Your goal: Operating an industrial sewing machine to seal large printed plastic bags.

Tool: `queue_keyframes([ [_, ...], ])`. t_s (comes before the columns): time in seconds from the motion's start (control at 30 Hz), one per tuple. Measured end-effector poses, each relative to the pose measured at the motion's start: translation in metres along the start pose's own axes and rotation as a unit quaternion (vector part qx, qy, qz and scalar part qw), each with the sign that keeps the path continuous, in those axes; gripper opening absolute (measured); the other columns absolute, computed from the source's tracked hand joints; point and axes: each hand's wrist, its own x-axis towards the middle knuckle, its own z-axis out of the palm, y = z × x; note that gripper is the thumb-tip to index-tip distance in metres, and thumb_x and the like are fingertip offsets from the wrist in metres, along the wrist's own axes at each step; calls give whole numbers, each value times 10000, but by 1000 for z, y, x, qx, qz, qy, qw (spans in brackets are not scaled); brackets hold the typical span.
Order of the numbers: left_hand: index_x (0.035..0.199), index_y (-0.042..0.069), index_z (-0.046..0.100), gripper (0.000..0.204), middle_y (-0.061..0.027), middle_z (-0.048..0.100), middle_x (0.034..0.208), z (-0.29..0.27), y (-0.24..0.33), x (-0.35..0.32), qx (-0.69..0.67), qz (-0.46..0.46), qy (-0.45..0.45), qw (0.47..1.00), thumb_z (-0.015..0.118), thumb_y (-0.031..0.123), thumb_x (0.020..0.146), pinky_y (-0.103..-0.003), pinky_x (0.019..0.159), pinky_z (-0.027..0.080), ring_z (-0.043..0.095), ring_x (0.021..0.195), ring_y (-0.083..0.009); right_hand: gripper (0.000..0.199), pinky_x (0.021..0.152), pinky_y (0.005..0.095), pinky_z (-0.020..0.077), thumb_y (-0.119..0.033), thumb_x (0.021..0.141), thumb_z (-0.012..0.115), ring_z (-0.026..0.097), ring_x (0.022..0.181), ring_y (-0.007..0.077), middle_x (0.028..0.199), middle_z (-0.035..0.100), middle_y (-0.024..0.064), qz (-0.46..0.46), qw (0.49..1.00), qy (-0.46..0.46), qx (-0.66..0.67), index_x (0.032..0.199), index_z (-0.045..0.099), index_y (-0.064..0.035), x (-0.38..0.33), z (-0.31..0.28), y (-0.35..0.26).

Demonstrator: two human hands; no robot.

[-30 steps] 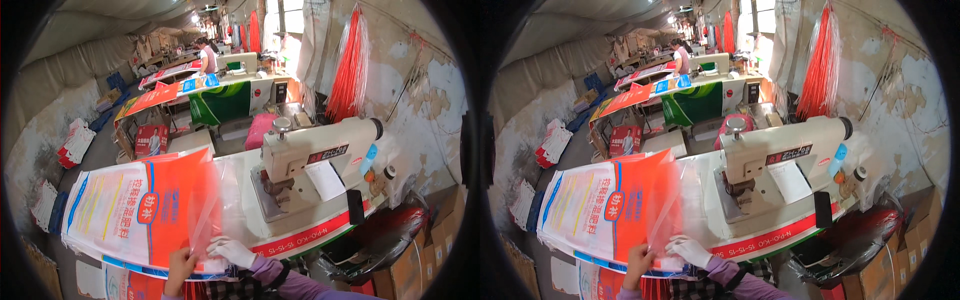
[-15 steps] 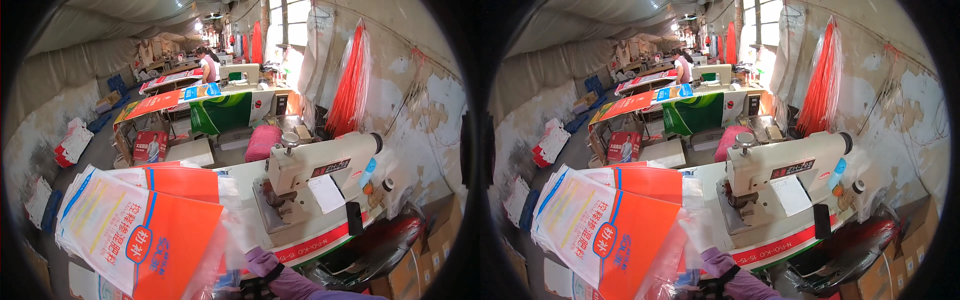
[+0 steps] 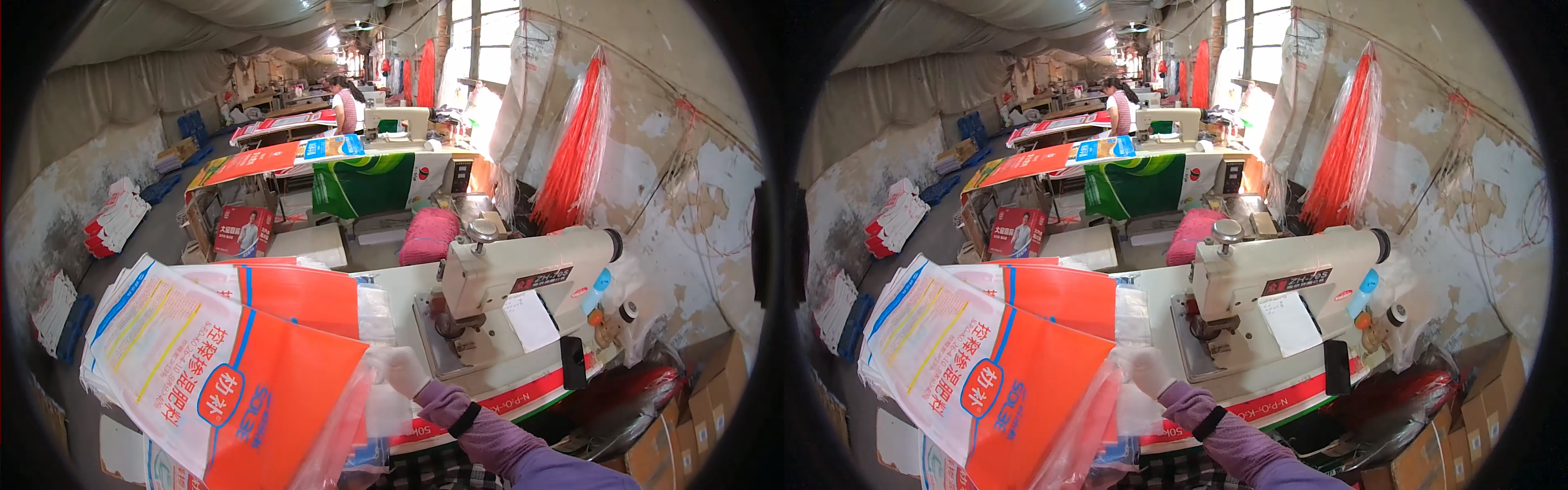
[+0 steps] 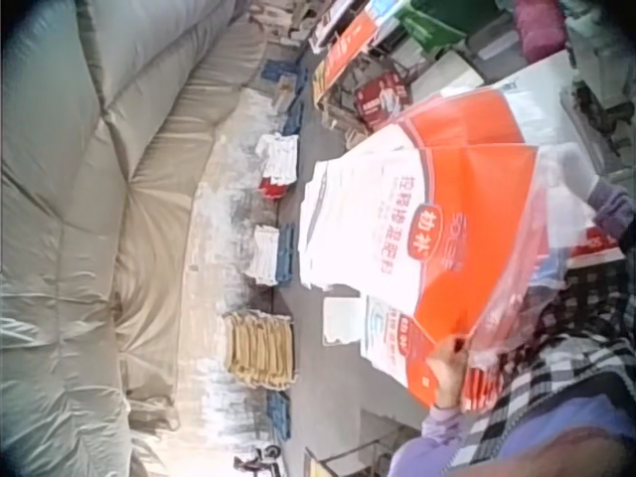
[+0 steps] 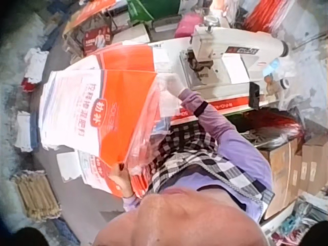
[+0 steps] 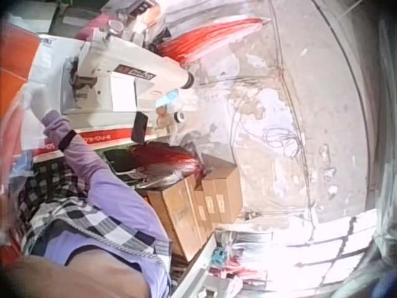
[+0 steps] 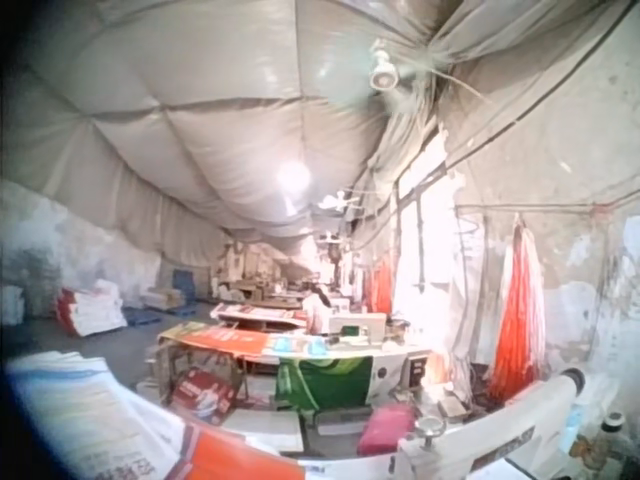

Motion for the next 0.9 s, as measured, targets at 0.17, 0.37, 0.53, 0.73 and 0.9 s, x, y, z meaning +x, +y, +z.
queue_keyframes([
  [0.17, 1118, 59, 690, 286, -195, 672, 802, -5, 4, -11, 25, 81, -86, 993, 662, 19, 837, -394, 600, 514, 664, 653, -317, 228, 699, 364, 542, -214, 788, 684, 662, 767, 249, 862, 683, 89, -46, 958, 19, -282, 961, 675, -66, 10, -6, -20],
  [0.37, 1040, 31, 698, 203, -148, 657, 793, 11, -28, -37, -131, 9, -3, 991, 544, 23, 907, -334, 676, 509, 638, 730, -256, 209, 763, 391, 545, -229, 787, 636, 629, 929, 238, 1081, 610, 44, -492, 838, 19, -235, 926, 605, -77, 37, -17, -75],
  [0.53, 1277, 27, 535, 410, -121, 517, 1270, -73, -56, 171, -444, -163, 372, 799, 471, 321, 998, -357, 989, 411, 518, 1156, -232, 82, 837, 327, 552, -133, 797, 535, 615, 571, 212, 579, 533, 54, -213, 950, -222, 59, 793, 608, -95, -73, 120, -177],
  [0.73, 1060, 51, 696, 209, -145, 675, 1015, 25, 38, 451, -148, 310, 45, 938, 553, 68, 909, -412, 923, 486, 624, 1018, -311, 332, 676, 307, 527, -155, 929, 557, 626, 694, 142, 771, 638, 108, 238, 828, 54, 505, 1230, 610, -28, -107, 73, -58],
  [0.9, 1010, 39, 713, 323, -148, 700, 931, 206, 241, 387, -171, 515, -91, 835, 546, -86, 763, -344, 707, 529, 681, 809, -288, 306, 772, 295, 517, -106, 884, 592, 679, 866, 164, 941, 721, 154, 341, 898, 198, 194, 1161, 656, 9, -228, -28, 5],
])
